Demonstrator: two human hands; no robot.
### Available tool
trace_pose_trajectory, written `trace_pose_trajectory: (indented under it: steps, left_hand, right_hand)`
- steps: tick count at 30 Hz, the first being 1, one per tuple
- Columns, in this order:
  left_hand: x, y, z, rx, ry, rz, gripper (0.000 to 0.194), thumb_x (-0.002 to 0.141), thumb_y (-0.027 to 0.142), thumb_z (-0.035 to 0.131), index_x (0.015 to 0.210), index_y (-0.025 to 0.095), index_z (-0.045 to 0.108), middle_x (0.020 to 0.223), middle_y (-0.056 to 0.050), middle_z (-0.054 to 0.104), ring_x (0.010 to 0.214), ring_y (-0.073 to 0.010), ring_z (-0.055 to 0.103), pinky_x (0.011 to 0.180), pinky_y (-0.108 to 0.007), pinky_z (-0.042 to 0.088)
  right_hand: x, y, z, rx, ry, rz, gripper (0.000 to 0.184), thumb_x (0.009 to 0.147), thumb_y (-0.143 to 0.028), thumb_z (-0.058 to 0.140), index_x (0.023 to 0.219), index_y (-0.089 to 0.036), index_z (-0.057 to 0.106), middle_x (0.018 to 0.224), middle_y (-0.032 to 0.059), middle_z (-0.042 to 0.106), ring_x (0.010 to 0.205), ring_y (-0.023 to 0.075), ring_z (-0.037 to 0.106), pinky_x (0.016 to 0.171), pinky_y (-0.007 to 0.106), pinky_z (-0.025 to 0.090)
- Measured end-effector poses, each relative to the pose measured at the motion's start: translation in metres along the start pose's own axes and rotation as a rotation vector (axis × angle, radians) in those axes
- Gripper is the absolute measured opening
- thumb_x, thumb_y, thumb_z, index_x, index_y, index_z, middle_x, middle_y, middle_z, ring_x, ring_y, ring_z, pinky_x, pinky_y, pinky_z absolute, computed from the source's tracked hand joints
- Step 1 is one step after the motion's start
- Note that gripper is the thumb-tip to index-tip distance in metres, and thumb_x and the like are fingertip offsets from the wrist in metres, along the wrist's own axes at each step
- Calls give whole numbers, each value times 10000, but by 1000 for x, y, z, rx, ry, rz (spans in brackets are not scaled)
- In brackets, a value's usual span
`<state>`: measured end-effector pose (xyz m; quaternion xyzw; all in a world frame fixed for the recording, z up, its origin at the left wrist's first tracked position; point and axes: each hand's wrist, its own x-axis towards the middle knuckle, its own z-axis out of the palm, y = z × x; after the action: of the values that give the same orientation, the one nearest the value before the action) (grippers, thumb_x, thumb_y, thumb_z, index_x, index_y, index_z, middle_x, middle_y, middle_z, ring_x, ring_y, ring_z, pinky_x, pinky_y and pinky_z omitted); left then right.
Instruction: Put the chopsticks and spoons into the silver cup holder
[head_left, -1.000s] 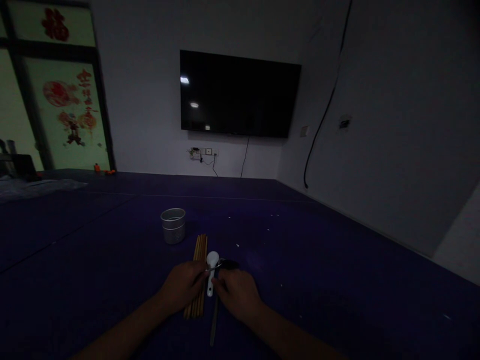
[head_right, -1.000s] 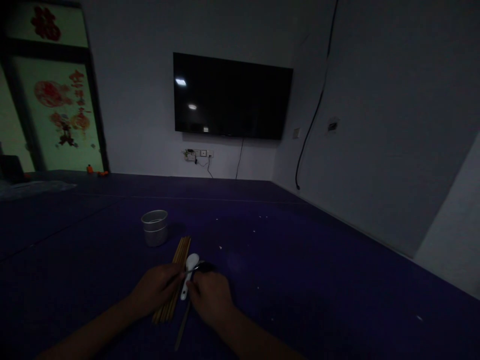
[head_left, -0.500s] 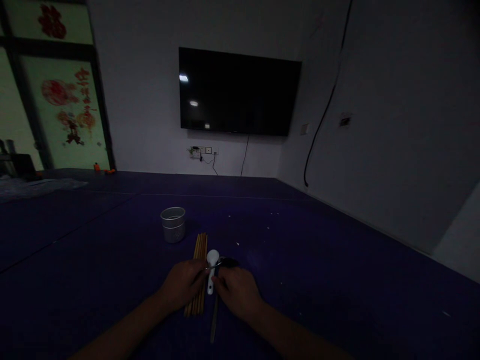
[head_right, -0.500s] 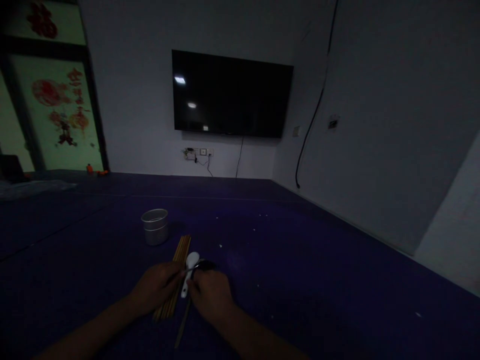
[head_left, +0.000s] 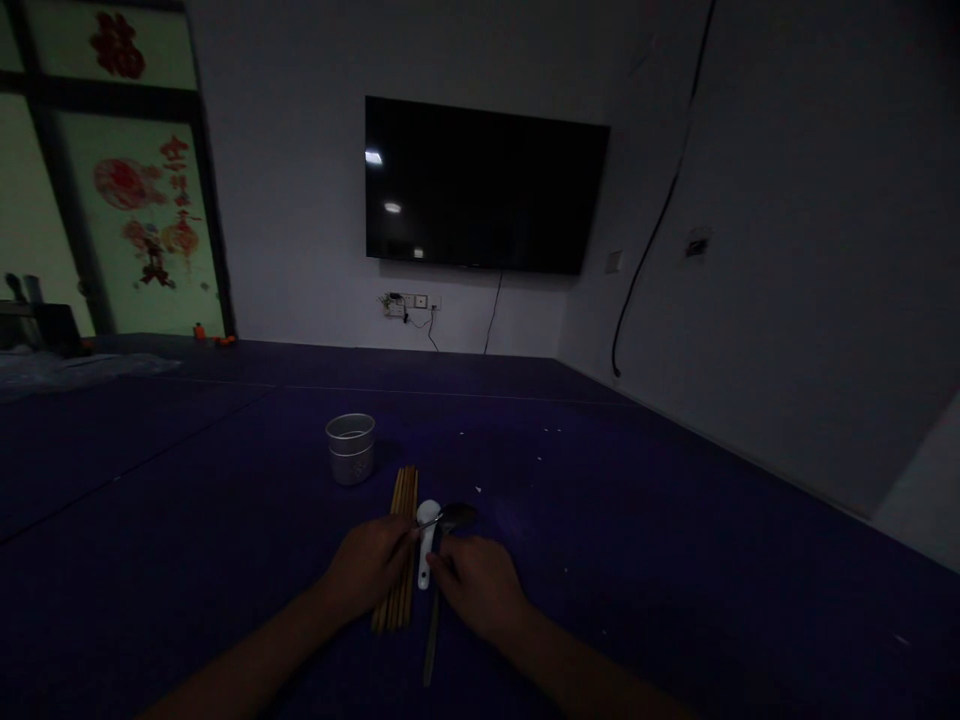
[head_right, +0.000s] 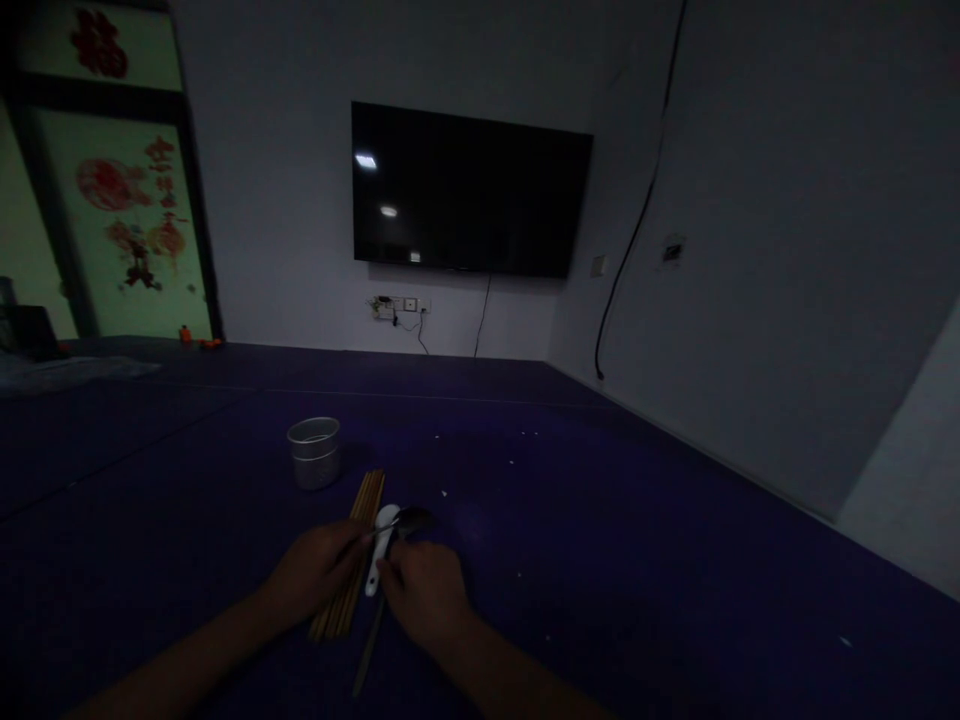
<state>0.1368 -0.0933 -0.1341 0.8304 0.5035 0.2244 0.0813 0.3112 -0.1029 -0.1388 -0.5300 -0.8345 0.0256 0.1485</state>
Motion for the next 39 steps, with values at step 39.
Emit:
trace_pose_trajectory:
  steps: [39]
  left_hand:
    - [-12, 9, 2, 33, 207, 442, 365, 916, 281, 337, 1262, 211, 433, 1078, -95, 643, 956, -175, 616, 819, -292, 504]
  right_hand:
    - [-10, -8, -7, 882, 473, -25, 359, 897, -473, 354, 766, -188, 529, 691, 13, 566, 647, 135, 541, 599, 225, 425]
